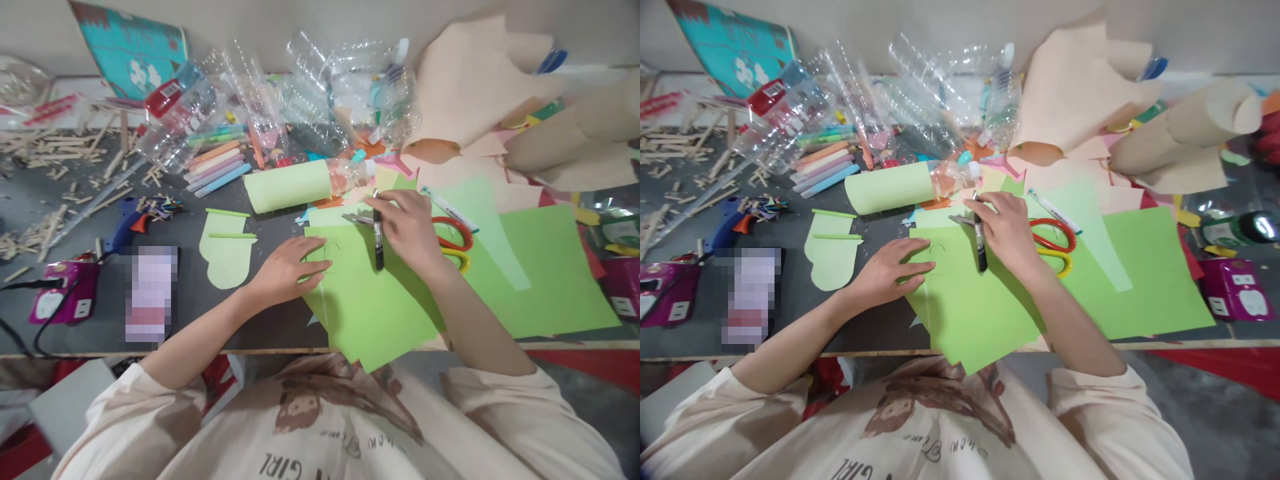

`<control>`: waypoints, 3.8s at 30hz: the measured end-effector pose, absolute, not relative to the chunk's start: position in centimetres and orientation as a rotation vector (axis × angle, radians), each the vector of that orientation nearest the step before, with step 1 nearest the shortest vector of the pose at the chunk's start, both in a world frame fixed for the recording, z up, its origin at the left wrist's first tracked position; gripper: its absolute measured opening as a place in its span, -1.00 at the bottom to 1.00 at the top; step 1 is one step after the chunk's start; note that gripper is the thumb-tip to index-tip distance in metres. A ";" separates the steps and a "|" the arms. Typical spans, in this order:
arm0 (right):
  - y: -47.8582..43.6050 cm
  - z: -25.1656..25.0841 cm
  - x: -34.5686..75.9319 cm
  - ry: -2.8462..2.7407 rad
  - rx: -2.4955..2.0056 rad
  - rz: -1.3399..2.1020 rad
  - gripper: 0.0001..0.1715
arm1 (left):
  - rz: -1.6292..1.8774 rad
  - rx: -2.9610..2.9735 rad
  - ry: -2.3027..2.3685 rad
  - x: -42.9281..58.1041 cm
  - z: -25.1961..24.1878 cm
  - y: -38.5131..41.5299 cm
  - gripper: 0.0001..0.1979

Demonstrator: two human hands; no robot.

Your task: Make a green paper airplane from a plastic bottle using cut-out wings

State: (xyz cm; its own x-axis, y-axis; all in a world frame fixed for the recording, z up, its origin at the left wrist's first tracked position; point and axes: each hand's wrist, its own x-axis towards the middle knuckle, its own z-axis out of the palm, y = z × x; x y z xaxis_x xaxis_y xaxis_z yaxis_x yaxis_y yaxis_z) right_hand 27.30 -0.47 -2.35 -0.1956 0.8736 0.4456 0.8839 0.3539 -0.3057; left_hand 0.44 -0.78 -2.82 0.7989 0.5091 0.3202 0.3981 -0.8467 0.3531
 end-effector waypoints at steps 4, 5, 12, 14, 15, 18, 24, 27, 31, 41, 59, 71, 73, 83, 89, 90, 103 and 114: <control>0.2 -1.6 29.2 -1.854 -1.690 0.022 -0.61 | 0.685 2.718 0.612 0.5 -2.7 -0.8 -0.78; 0.3 -1.5 29.5 -1.787 -1.733 0.068 -0.64 | 0.651 2.734 0.572 0.5 -2.6 -0.8 -0.78; 0.8 -2.2 29.4 -1.524 -1.944 0.353 -0.78 | 0.512 2.778 0.290 0.6 -2.8 -0.5 -0.79; 0.8 -2.3 29.1 -1.557 -2.019 0.363 -0.81 | 0.502 2.795 0.290 0.5 -2.9 -0.5 -0.78; 0.8 -2.2 29.0 -1.580 -2.056 0.348 -0.78 | 0.499 2.805 0.297 0.5 -2.9 -0.5 -0.77; 0.3 -1.6 28.6 -1.629 -2.109 0.254 -0.70 | 0.505 2.826 0.312 0.6 -2.9 -0.5 -0.72; -2.1 -1.3 24.8 -1.962 -1.563 0.411 -0.61 | 0.493 2.828 0.317 0.6 -2.6 -0.5 -0.65; -2.8 -2.4 22.5 -2.109 -1.455 0.524 -0.73 | 0.464 2.827 0.330 0.6 -2.5 -0.6 -0.65; -2.5 -3.1 21.6 -2.125 -1.486 0.557 -0.80 | 0.434 2.821 0.337 0.7 -2.5 -0.6 -0.67; -2.1 -2.1 21.7 -1.858 -1.434 1.002 -0.96 | 0.435 2.753 0.345 0.6 -2.8 -0.7 -0.73; -2.9 -1.3 20.9 -1.023 -1.149 1.540 -0.60 | 0.443 1.575 1.050 1.7 -0.4 -1.6 -0.64; -3.3 -0.7 20.8 -1.204 -1.190 1.410 -0.69 | 0.312 1.327 1.042 2.8 0.1 -2.9 -0.65; -3.2 -0.2 21.5 -1.306 -1.198 1.387 -0.70 | 0.332 1.225 1.051 3.1 0.2 -2.9 -0.63; -6.5 1.4 28.5 -2.369 -1.616 0.484 -0.66 | 0.623 0.825 1.048 3.2 1.1 -1.2 -0.78; -7.9 -0.2 33.2 -2.513 -1.779 0.015 -0.46 | 0.592 1.027 1.025 4.0 -0.4 -1.5 -0.72; -7.8 -0.4 33.5 -2.507 -1.805 0.000 -0.43 | 0.588 1.035 1.020 4.0 -0.7 -1.5 -0.71; -4.2 0.0 33.6 -2.639 -1.971 0.147 -0.47 | 0.550 0.874 1.005 3.4 -0.9 -1.6 -0.70; -9.5 3.4 30.0 -1.468 -1.738 1.429 -0.59 | 0.568 0.923 1.059 3.5 -0.8 -1.8 -0.63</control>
State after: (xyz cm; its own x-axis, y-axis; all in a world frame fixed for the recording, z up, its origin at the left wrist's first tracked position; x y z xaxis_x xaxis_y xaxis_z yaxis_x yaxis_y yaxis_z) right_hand 30.02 -9.50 3.41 -0.1034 0.9049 -0.4129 0.4372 -0.3316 -0.8360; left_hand 3.51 -1.76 -0.81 0.4061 0.7765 -0.4818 0.0277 0.5165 0.8558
